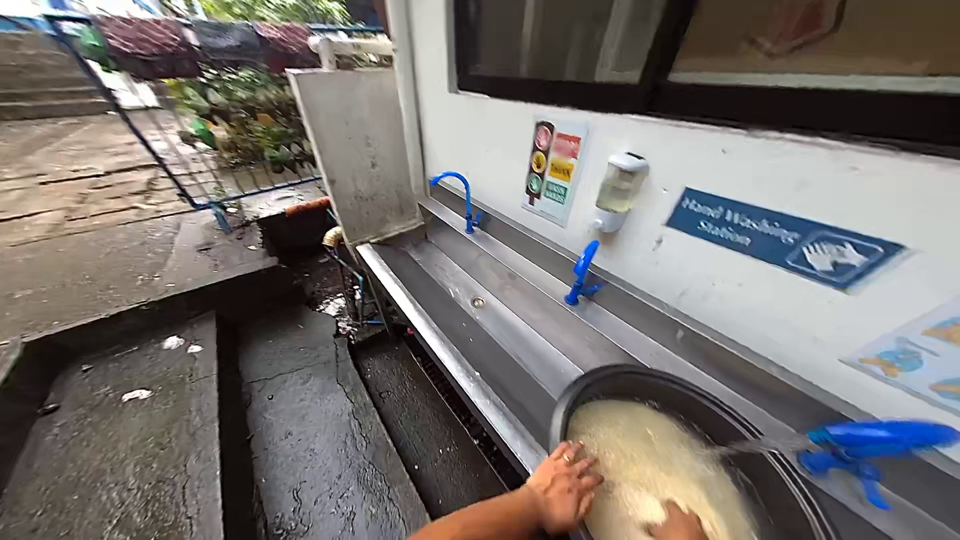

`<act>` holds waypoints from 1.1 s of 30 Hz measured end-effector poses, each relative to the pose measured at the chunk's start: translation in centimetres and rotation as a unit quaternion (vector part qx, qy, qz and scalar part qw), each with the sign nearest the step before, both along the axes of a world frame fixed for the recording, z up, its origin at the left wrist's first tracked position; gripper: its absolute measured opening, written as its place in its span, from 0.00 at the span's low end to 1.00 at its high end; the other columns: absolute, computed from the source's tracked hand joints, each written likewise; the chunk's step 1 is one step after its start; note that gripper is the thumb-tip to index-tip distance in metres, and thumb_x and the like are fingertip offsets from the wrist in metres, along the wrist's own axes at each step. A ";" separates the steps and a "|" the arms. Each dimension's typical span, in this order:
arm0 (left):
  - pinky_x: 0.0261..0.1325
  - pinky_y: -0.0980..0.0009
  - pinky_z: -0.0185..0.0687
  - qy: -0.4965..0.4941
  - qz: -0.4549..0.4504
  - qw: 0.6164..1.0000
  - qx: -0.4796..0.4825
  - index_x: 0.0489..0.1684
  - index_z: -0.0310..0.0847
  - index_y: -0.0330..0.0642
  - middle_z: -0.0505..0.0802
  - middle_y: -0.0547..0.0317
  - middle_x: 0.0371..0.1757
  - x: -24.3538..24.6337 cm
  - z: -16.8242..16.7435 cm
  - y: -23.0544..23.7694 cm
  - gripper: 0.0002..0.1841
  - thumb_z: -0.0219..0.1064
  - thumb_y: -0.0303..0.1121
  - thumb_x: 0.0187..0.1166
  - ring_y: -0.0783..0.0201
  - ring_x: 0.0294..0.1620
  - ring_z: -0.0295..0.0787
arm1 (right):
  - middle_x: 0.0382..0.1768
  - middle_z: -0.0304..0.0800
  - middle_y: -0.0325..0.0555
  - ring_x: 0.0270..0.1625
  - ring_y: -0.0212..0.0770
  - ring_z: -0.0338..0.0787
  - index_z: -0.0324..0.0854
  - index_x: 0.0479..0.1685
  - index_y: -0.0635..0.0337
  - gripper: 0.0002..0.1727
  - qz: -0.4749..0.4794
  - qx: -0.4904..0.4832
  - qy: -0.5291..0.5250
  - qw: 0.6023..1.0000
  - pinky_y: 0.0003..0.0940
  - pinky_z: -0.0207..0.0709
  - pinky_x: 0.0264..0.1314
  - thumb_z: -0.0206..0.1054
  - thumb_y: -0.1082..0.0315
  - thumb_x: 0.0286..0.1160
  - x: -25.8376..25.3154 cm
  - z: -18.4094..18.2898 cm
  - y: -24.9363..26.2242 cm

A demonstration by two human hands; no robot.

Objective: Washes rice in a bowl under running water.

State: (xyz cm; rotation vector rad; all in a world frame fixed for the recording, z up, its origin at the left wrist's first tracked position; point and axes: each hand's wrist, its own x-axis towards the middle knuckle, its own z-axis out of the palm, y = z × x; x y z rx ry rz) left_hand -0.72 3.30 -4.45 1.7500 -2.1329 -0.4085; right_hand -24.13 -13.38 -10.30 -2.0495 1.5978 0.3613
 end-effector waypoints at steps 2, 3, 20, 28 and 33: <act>0.95 0.42 0.40 0.005 0.013 1.000 -0.004 0.78 0.81 0.47 0.76 0.48 0.87 -0.2 0.4 0.1 0.24 0.48 0.40 0.90 0.40 0.93 0.57 | 0.76 0.76 0.75 0.81 0.71 0.75 0.72 0.81 0.67 0.38 -0.034 0.009 -0.011 0.999 0.67 0.70 0.81 0.77 0.58 0.72 0.5 1.1 -0.1; 0.95 0.42 0.41 0.008 0.019 1.000 0.001 0.78 0.80 0.47 0.76 0.49 0.87 -0.3 0.9 0.2 0.23 0.50 0.39 0.89 0.40 0.93 0.58 | 0.74 0.79 0.75 0.80 0.70 0.77 0.73 0.80 0.69 0.34 -0.041 0.020 -0.019 0.999 0.66 0.70 0.81 0.72 0.60 0.77 1.1 2.1 0.3; 0.92 0.39 0.45 0.283 0.452 0.796 0.286 0.95 0.54 0.44 0.55 0.35 0.95 -1.7 0.4 -16.3 0.40 0.59 0.58 0.87 0.37 0.96 0.45 | 0.84 0.70 0.64 0.87 0.58 0.69 0.60 0.91 0.60 0.37 -0.577 -0.044 -0.343 0.740 0.60 0.63 0.85 0.66 0.55 0.86 -1.5 1.9 -2.7; 0.87 0.38 0.59 0.456 0.413 0.731 0.294 0.80 0.77 0.40 0.72 0.35 0.87 -4.7 -3.3 -18.5 0.34 0.59 0.59 0.87 0.38 0.89 0.63 | 0.83 0.71 0.60 0.82 0.54 0.75 0.56 0.91 0.59 0.42 -0.538 0.098 -0.508 0.665 0.58 0.72 0.80 0.72 0.56 0.80 5.7 2.4 -2.1; 0.70 0.46 0.79 0.597 0.394 0.654 0.246 0.77 0.70 0.30 0.86 0.32 0.65 -7.0 -1.5 -18.0 0.27 0.55 0.46 0.94 0.44 0.67 0.84 | 0.67 0.85 0.63 0.69 0.50 0.86 0.72 0.78 0.68 0.30 -0.447 0.053 -0.517 0.728 0.47 0.79 0.74 0.75 0.70 0.76 9.5 4.5 -0.9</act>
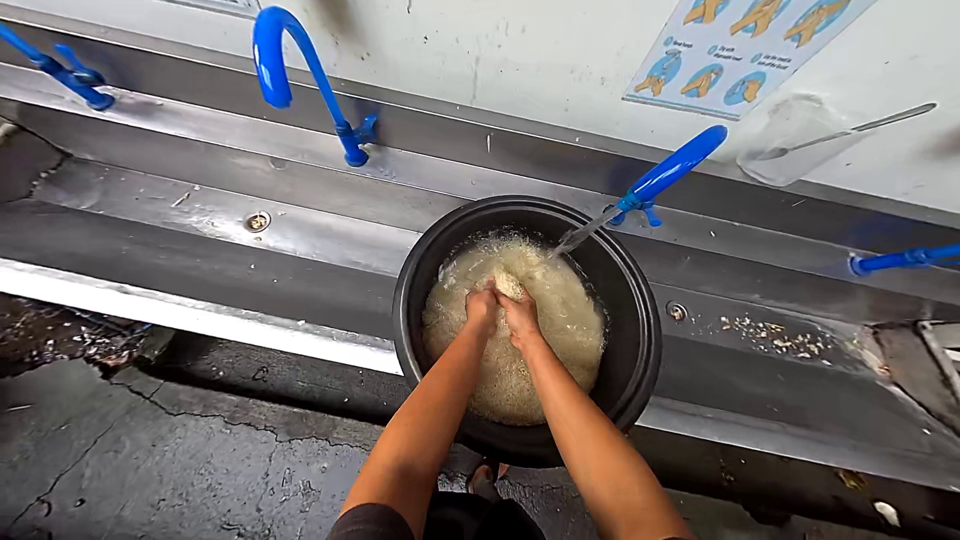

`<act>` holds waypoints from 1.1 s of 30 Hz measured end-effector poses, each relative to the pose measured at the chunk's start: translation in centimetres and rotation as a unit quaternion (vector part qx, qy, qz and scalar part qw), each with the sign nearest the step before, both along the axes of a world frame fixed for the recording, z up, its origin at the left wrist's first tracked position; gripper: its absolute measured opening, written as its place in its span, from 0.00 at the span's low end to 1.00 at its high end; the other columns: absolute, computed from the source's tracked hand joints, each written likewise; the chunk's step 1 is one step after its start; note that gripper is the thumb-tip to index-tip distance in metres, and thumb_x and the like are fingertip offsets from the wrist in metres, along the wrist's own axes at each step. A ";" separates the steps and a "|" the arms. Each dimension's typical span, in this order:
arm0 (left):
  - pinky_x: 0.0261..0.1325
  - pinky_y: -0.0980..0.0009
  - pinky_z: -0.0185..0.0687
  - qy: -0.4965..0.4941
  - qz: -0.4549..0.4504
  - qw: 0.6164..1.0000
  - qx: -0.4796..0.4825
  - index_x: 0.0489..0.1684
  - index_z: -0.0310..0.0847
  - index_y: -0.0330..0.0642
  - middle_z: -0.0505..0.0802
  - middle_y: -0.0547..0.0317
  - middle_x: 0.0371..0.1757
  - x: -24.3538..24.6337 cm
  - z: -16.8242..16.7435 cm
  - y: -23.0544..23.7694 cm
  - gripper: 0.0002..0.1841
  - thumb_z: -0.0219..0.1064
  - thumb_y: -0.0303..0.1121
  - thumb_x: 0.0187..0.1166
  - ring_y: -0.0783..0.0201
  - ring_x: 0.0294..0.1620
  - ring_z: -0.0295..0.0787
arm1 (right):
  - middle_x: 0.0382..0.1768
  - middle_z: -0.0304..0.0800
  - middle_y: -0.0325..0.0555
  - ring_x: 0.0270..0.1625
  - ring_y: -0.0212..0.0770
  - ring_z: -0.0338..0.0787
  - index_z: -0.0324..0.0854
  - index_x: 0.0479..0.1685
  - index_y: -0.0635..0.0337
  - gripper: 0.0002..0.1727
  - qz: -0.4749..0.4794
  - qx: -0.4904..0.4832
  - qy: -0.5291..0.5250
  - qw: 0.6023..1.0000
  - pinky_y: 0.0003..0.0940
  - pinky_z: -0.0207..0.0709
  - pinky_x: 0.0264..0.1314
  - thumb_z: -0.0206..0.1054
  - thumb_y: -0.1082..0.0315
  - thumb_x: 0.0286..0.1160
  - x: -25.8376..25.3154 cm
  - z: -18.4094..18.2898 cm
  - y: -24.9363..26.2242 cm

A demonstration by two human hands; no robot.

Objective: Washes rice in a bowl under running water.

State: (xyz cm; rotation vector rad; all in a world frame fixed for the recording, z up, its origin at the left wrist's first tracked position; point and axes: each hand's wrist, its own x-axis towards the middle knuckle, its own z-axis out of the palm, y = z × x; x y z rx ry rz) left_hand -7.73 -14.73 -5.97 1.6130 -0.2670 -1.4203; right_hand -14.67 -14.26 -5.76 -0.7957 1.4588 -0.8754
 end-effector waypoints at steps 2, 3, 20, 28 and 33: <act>0.67 0.44 0.79 -0.052 0.011 0.998 -0.018 0.75 0.73 0.31 0.87 0.31 0.62 -0.7 0.4 0.2 0.21 0.55 0.38 0.94 0.41 0.64 0.85 | 0.62 0.89 0.63 0.66 0.52 0.88 0.79 0.71 0.68 0.24 -0.004 -0.032 0.067 0.997 0.51 0.79 0.72 0.73 0.73 0.76 0.5 0.7 0.3; 0.65 0.43 0.79 -0.083 0.009 0.996 -0.025 0.72 0.76 0.32 0.89 0.32 0.59 -1.0 0.6 0.3 0.18 0.57 0.35 0.92 0.41 0.61 0.86 | 0.58 0.90 0.63 0.63 0.53 0.89 0.82 0.67 0.68 0.20 -0.007 -0.036 0.092 0.995 0.53 0.80 0.69 0.72 0.74 0.76 0.4 1.0 0.2; 0.88 0.37 0.55 -0.198 -0.068 0.976 0.055 0.87 0.65 0.34 0.72 0.29 0.85 4.5 -3.1 -5.8 0.38 0.54 0.58 0.90 0.35 0.89 0.63 | 0.79 0.74 0.65 0.81 0.54 0.75 0.60 0.88 0.66 0.37 -0.161 -0.015 0.099 0.982 0.51 0.69 0.83 0.70 0.70 0.81 -8.2 -4.3 -6.7; 0.66 0.54 0.78 0.037 -0.074 0.995 -0.052 0.80 0.68 0.35 0.83 0.41 0.70 0.6 -0.4 -4.5 0.27 0.44 0.47 0.96 0.54 0.65 0.80 | 0.69 0.86 0.55 0.69 0.47 0.84 0.76 0.76 0.60 0.30 -0.064 0.019 -0.022 0.998 0.49 0.79 0.71 0.66 0.49 0.84 -1.4 -2.8 -5.3; 0.56 0.36 0.80 -0.127 -0.093 0.985 -0.064 0.74 0.75 0.40 0.88 0.32 0.60 -0.5 -1.0 -4.4 0.21 0.52 0.43 0.93 0.36 0.58 0.86 | 0.57 0.89 0.55 0.56 0.46 0.89 0.77 0.69 0.63 0.21 -0.056 -0.031 -0.001 0.998 0.48 0.84 0.59 0.71 0.70 0.79 0.3 -0.3 -5.1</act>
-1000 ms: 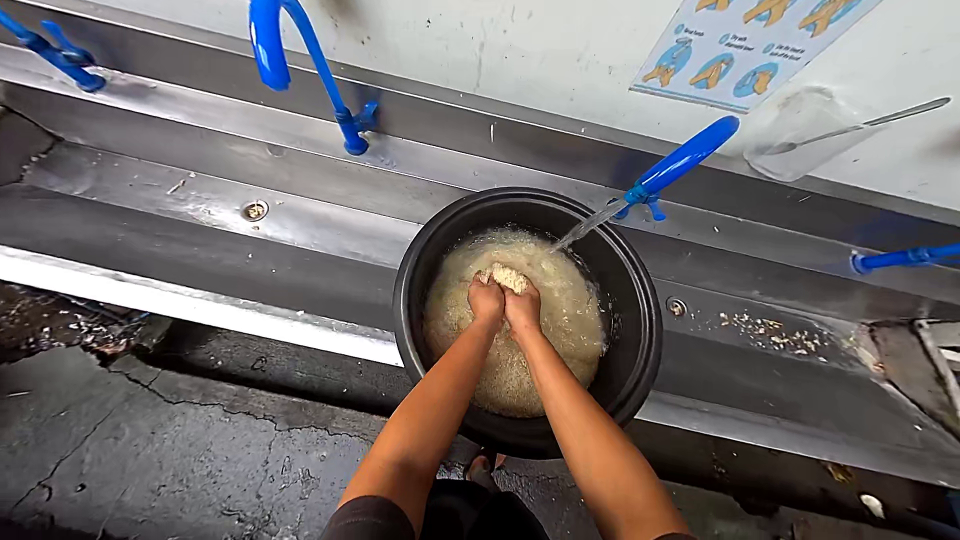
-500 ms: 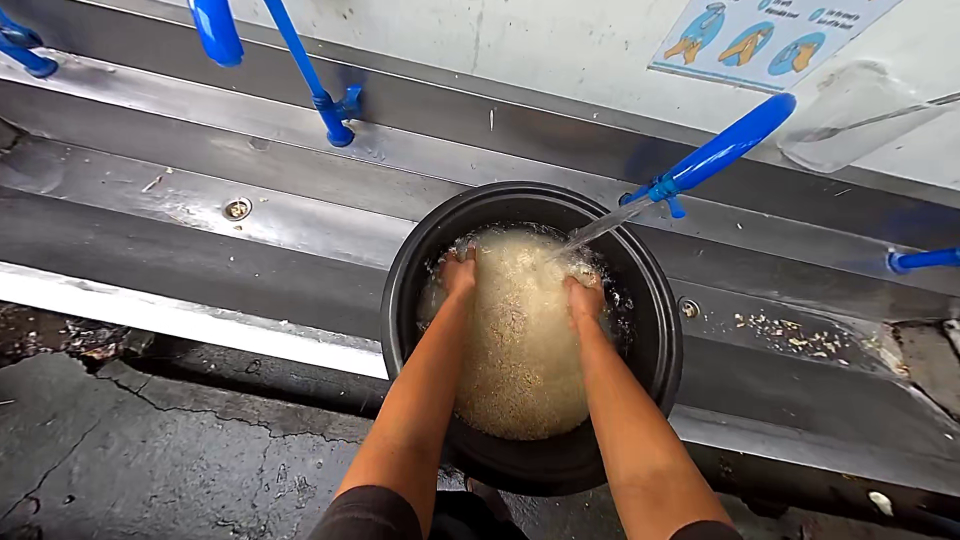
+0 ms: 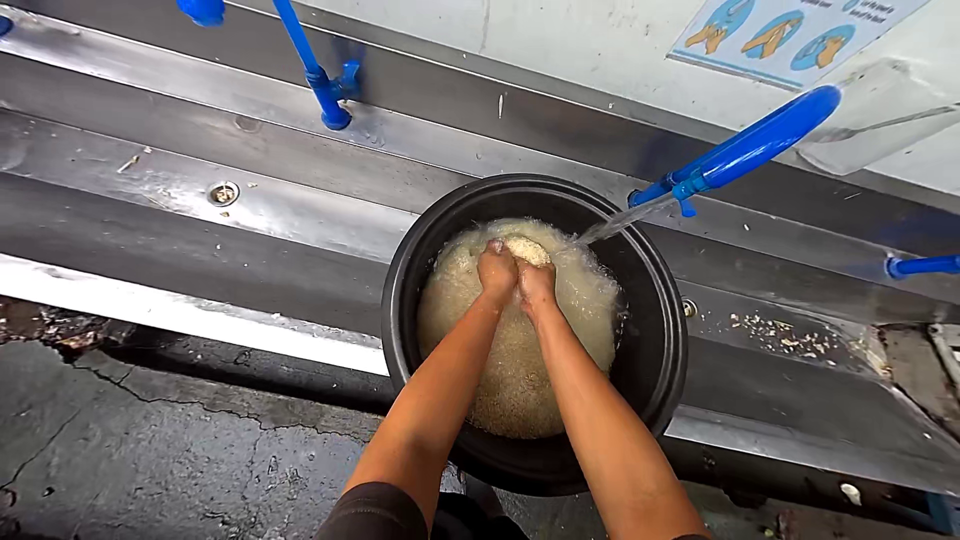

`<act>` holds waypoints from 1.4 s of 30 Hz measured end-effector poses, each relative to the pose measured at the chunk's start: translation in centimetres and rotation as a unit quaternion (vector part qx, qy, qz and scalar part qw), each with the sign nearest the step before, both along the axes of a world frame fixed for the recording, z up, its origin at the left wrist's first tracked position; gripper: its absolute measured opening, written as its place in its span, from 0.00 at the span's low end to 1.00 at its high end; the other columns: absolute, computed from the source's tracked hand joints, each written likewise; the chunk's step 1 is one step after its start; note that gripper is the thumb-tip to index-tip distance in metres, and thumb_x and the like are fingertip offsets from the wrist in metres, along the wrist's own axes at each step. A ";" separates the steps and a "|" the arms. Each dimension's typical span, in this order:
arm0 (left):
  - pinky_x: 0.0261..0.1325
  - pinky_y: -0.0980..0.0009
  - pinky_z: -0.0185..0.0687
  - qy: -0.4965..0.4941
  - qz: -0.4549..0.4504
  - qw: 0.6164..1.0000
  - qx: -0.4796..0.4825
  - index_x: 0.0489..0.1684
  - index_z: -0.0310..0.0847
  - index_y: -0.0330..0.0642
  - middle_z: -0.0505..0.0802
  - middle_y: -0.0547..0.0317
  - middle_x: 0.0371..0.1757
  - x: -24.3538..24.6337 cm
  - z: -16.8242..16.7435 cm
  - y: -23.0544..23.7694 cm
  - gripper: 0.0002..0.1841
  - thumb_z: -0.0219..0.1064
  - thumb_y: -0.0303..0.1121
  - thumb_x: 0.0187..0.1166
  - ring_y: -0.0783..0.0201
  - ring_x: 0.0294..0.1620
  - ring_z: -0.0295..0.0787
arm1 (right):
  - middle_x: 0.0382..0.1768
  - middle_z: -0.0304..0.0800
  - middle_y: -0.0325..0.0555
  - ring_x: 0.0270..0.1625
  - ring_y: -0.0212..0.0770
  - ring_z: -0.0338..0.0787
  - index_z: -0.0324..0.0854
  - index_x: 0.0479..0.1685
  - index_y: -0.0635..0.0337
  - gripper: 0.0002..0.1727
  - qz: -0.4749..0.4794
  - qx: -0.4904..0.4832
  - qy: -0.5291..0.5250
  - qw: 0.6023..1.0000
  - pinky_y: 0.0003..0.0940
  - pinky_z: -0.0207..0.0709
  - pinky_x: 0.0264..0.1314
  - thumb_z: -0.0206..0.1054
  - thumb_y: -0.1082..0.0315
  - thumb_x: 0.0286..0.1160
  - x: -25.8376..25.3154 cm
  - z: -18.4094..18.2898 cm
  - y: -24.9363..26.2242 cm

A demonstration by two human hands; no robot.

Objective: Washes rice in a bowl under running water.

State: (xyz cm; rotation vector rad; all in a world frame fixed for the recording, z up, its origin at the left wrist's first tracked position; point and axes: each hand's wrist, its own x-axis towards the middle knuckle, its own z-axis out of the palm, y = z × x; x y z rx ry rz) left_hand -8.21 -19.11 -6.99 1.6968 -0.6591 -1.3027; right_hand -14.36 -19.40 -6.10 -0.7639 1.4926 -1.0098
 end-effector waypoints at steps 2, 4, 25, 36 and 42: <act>0.52 0.35 0.81 -0.026 -0.003 1.000 0.005 0.71 0.77 0.40 0.89 0.31 0.54 -0.1 -0.1 0.2 0.20 0.51 0.43 0.94 0.36 0.53 0.87 | 0.56 0.89 0.57 0.56 0.48 0.89 0.78 0.66 0.65 0.18 0.019 -0.010 0.060 0.998 0.50 0.83 0.60 0.70 0.70 0.80 -0.3 1.1 0.1; 0.51 0.36 0.81 -0.053 -0.046 0.998 -0.003 0.62 0.82 0.35 0.90 0.32 0.49 0.2 0.6 0.8 0.23 0.49 0.46 0.94 0.37 0.50 0.88 | 0.53 0.88 0.60 0.55 0.51 0.88 0.79 0.61 0.68 0.15 0.046 -0.002 0.133 0.990 0.52 0.81 0.59 0.63 0.65 0.86 -0.9 1.6 0.0; 0.58 0.51 0.81 0.188 0.057 0.973 0.118 0.77 0.69 0.34 0.86 0.37 0.60 -1.1 1.5 5.7 0.25 0.53 0.45 0.94 0.49 0.56 0.84 | 0.60 0.86 0.64 0.60 0.53 0.88 0.72 0.74 0.70 0.24 -0.030 0.106 -0.003 0.994 0.50 0.82 0.64 0.67 0.64 0.85 -1.9 0.5 6.2; 0.56 0.33 0.78 -0.149 -0.063 0.984 0.080 0.44 0.85 0.28 0.89 0.28 0.48 1.6 7.1 6.0 0.43 0.42 0.66 0.90 0.33 0.55 0.87 | 0.49 0.91 0.67 0.57 0.64 0.88 0.89 0.42 0.68 0.22 0.075 0.046 0.325 0.942 0.66 0.76 0.61 0.64 0.54 0.86 -3.6 3.7 4.3; 0.85 0.39 0.62 -0.144 0.050 0.974 0.169 0.84 0.66 0.31 0.72 0.28 0.84 5.1 3.6 7.8 0.36 0.63 0.51 0.86 0.35 0.87 0.66 | 0.78 0.75 0.68 0.82 0.61 0.74 0.71 0.80 0.68 0.36 0.024 0.202 0.354 0.913 0.60 0.68 0.82 0.73 0.57 0.75 -10.8 0.9 5.8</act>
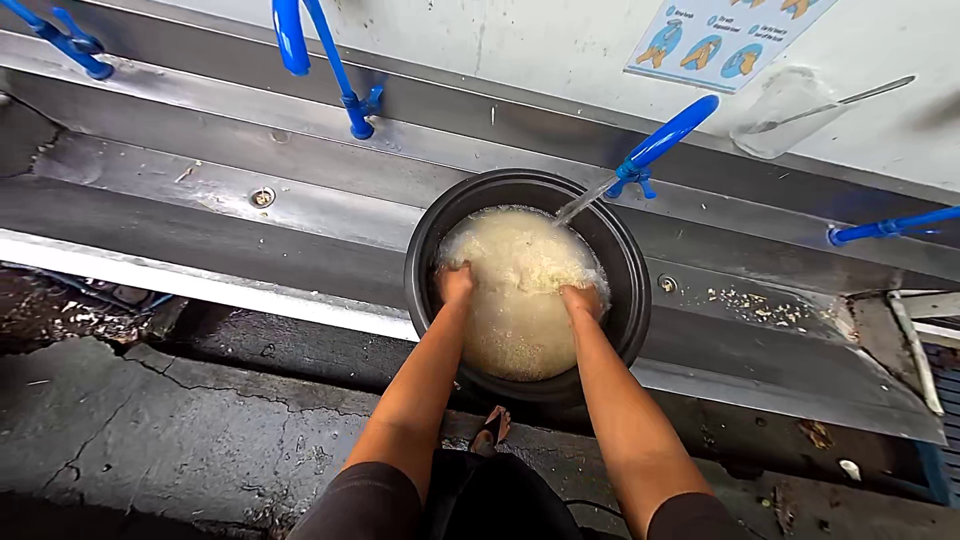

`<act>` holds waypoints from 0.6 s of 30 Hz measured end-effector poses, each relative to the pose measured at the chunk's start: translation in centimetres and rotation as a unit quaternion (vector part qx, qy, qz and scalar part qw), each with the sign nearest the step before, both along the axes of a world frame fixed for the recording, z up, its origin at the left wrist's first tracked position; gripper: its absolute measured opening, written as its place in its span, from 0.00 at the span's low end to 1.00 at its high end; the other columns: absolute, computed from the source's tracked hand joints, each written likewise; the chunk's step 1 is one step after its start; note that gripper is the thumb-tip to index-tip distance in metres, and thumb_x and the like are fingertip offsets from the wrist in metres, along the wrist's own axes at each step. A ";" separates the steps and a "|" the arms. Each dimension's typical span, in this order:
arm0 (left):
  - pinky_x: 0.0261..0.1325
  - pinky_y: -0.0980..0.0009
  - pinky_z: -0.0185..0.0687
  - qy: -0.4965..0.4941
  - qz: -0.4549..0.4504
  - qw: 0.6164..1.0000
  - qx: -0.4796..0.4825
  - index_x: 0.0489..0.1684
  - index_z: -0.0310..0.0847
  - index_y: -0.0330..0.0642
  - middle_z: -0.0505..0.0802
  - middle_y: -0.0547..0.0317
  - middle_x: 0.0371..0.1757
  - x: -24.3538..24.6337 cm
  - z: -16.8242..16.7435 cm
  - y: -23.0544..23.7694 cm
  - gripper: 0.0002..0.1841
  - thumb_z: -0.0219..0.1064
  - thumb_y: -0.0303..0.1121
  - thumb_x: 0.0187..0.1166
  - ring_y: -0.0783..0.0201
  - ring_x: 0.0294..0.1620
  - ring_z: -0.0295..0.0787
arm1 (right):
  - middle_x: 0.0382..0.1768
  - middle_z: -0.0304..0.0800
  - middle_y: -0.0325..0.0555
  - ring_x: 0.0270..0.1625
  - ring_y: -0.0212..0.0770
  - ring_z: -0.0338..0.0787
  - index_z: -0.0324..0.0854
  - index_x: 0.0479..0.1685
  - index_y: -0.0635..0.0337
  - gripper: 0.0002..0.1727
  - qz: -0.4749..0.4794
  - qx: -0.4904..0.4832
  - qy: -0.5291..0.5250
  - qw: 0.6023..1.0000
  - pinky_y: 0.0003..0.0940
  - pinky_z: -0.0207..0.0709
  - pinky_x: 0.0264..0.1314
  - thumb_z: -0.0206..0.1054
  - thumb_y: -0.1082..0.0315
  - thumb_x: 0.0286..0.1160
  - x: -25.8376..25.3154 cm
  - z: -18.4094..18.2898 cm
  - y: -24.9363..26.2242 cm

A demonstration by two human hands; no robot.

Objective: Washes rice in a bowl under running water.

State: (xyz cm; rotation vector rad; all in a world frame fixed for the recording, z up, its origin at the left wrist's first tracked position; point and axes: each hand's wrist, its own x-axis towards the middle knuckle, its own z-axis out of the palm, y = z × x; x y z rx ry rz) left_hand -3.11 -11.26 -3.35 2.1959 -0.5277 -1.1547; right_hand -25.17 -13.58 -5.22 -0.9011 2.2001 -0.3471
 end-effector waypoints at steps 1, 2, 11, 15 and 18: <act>0.83 0.39 0.66 0.019 0.038 0.999 0.024 0.86 0.62 0.31 0.74 0.28 0.83 -0.2 -1.0 0.1 0.37 0.62 0.50 0.87 0.36 0.84 0.69 | 0.77 0.76 0.68 0.80 0.61 0.75 0.71 0.80 0.69 0.35 -0.052 -0.005 -0.032 0.998 0.60 0.69 0.80 0.72 0.57 0.77 -0.3 -0.5 0.7; 0.80 0.39 0.69 0.030 0.069 0.996 0.043 0.87 0.61 0.32 0.76 0.29 0.80 -0.5 -2.1 0.0 0.37 0.62 0.51 0.87 0.36 0.82 0.73 | 0.76 0.76 0.68 0.80 0.61 0.76 0.70 0.80 0.70 0.35 -0.092 -0.007 -0.067 0.994 0.60 0.70 0.78 0.70 0.55 0.80 0.0 -0.8 1.2; 0.68 0.45 0.77 0.300 0.082 0.950 0.002 0.79 0.68 0.29 0.81 0.30 0.72 -5.9 -2.7 0.8 0.31 0.52 0.51 0.94 0.42 0.69 0.80 | 0.61 0.84 0.65 0.61 0.55 0.86 0.74 0.71 0.71 0.26 -0.103 -0.027 -0.335 0.936 0.53 0.81 0.64 0.65 0.56 0.87 8.7 -0.4 2.3; 0.62 0.42 0.80 0.208 -0.028 0.977 -0.043 0.73 0.73 0.30 0.85 0.29 0.64 -5.6 -1.7 0.2 0.23 0.58 0.42 0.92 0.40 0.61 0.84 | 0.62 0.84 0.65 0.61 0.56 0.86 0.73 0.73 0.67 0.22 -0.028 -0.040 -0.304 0.951 0.55 0.80 0.64 0.66 0.69 0.84 9.5 1.9 1.9; 0.63 0.39 0.79 0.150 -0.071 0.983 -0.082 0.69 0.76 0.30 0.87 0.29 0.61 -5.2 0.5 -1.1 0.25 0.58 0.47 0.92 0.38 0.60 0.86 | 0.60 0.86 0.66 0.59 0.59 0.87 0.78 0.68 0.66 0.18 0.032 -0.050 -0.239 0.969 0.60 0.80 0.58 0.60 0.63 0.90 9.2 2.9 1.0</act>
